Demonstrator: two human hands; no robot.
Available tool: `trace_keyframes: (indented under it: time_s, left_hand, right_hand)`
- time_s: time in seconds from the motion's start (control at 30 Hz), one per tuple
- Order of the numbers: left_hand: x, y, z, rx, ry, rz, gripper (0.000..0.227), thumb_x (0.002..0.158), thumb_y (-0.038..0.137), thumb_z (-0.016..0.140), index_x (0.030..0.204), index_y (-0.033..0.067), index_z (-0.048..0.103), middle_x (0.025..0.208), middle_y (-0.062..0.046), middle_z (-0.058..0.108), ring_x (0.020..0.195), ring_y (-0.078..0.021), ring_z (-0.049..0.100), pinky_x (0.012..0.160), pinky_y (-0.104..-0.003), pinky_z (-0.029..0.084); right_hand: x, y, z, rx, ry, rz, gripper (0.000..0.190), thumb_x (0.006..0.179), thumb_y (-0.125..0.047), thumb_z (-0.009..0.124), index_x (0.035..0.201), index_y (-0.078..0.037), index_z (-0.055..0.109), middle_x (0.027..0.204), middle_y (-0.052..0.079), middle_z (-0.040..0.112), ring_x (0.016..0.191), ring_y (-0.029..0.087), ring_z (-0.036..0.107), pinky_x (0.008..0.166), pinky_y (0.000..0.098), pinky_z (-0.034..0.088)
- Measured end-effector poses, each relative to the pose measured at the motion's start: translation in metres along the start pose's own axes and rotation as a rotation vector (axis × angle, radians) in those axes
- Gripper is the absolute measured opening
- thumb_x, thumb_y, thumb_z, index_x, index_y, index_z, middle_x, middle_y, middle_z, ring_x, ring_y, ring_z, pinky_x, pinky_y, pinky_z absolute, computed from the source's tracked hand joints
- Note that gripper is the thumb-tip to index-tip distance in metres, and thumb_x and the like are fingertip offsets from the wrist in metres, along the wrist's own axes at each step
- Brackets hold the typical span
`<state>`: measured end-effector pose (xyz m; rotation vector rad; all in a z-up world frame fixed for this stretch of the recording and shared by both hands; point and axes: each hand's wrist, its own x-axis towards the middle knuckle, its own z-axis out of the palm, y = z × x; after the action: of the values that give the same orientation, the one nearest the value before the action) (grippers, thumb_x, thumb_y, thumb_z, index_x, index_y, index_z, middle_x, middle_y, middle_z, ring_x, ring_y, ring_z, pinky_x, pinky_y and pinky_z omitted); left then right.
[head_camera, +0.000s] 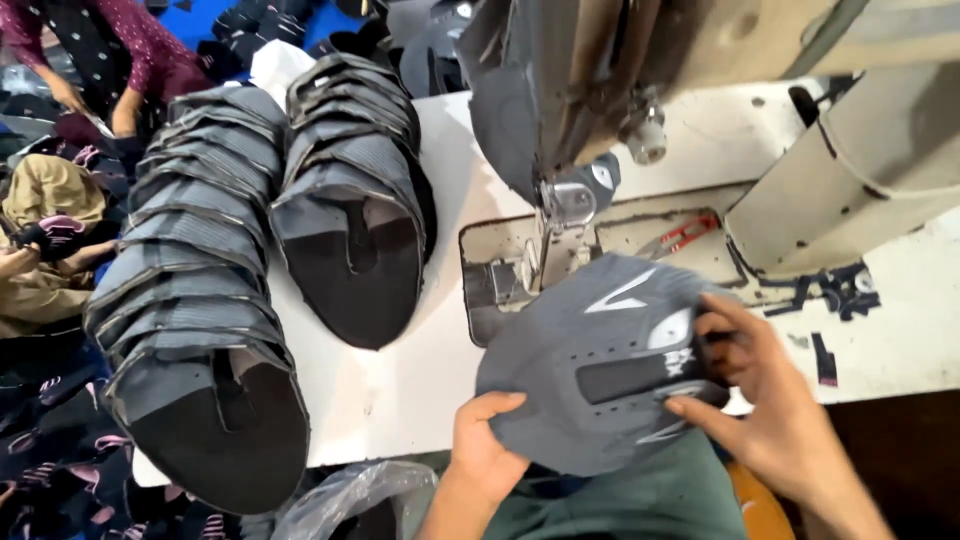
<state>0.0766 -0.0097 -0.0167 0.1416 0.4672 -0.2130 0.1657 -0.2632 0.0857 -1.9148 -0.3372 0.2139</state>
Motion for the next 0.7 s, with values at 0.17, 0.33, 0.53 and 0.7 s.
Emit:
trace_keyframes:
  time_s: [0.17, 0.33, 0.53, 0.7]
  left_hand:
    - [0.038, 0.003, 0.042, -0.063, -0.016, -0.066, 0.05, 0.081, 0.004, 0.058, 0.129, -0.0067, 0.06, 0.123, -0.02, 0.069, 0.114, -0.0371, 0.065, 0.103, -0.049, 0.05]
    - [0.075, 0.042, 0.058, 0.018, 0.125, 0.107, 0.043, 0.08, 0.005, 0.059, 0.122, -0.0029, 0.065, 0.115, -0.018, 0.071, 0.104, -0.0359, 0.068, 0.098, -0.049, 0.052]
    - [0.103, 0.084, 0.088, 0.138, 0.084, 0.22, 0.034, 0.082, 0.002, 0.061, 0.116, -0.0028, 0.064, 0.11, -0.017, 0.072, 0.102, -0.0343, 0.069, 0.096, -0.048, 0.054]
    - [0.102, 0.08, 0.086, 0.172, 0.05, 0.313, 0.037, 0.081, 0.0, 0.061, 0.118, -0.0013, 0.066, 0.111, -0.015, 0.072, 0.103, -0.0325, 0.069, 0.095, -0.046, 0.054]
  right_hand:
    - [0.041, -0.027, -0.032, -0.091, 0.018, -0.053, 0.088, 0.064, 0.004, 0.084, 0.145, -0.005, 0.05, 0.11, 0.007, 0.057, 0.093, 0.015, 0.062, 0.082, 0.0298, 0.057]
    - [0.104, -0.036, -0.027, 0.018, -0.031, 0.062, 0.086, 0.064, 0.005, 0.084, 0.141, -0.009, 0.051, 0.113, 0.002, 0.051, 0.091, 0.012, 0.06, 0.078, 0.0295, 0.055]
    - [0.159, -0.029, -0.026, 0.15, -0.1, -0.097, 0.08, 0.068, 0.0, 0.087, 0.14, -0.009, 0.052, 0.113, 0.0, 0.048, 0.095, 0.011, 0.056, 0.082, 0.0243, 0.049]
    - [0.161, -0.021, -0.022, 0.122, -0.073, -0.066, 0.08, 0.068, 0.0, 0.087, 0.14, -0.01, 0.053, 0.113, 0.0, 0.052, 0.096, 0.011, 0.054, 0.084, 0.0251, 0.049]
